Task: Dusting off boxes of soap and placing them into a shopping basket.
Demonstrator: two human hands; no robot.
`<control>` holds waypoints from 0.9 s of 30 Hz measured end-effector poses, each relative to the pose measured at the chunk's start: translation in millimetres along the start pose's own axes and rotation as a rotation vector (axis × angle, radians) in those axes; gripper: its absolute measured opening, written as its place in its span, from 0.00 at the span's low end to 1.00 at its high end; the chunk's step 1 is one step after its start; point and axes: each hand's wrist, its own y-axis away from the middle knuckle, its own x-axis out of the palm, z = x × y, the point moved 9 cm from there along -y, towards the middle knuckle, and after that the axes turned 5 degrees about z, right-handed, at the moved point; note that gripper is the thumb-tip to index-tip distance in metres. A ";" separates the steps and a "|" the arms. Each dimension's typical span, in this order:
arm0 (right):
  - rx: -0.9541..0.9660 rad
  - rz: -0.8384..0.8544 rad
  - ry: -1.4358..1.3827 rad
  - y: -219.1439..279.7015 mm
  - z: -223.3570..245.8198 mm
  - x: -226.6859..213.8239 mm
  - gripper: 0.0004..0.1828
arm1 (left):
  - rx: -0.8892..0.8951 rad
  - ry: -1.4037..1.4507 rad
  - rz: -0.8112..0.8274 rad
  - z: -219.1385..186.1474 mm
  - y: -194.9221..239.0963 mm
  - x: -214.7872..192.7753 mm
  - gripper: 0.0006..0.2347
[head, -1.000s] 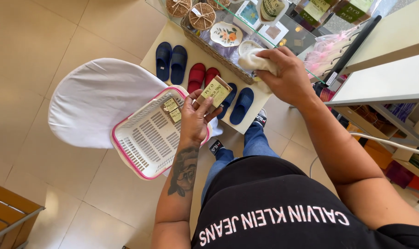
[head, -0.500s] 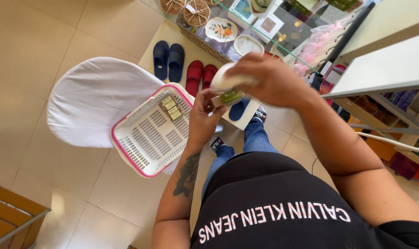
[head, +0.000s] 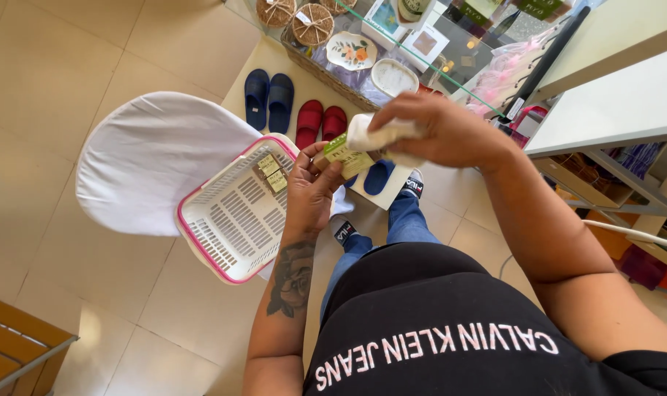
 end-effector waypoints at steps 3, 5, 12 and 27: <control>0.168 0.184 -0.014 11.2 -20.6 17.0 0.20 | -0.029 0.105 -0.003 2.7 -5.3 -11.6 0.17; 0.231 0.230 0.039 15.7 -31.6 14.1 0.18 | -0.035 0.119 0.001 -3.9 -4.1 -13.1 0.17; 0.387 0.025 -0.304 4.9 -37.7 11.3 0.21 | -0.044 0.092 0.128 -6.0 -3.3 6.5 0.18; -0.123 0.260 -0.052 -1.8 40.3 91.0 0.19 | -0.278 0.521 0.318 26.9 -6.1 4.7 0.31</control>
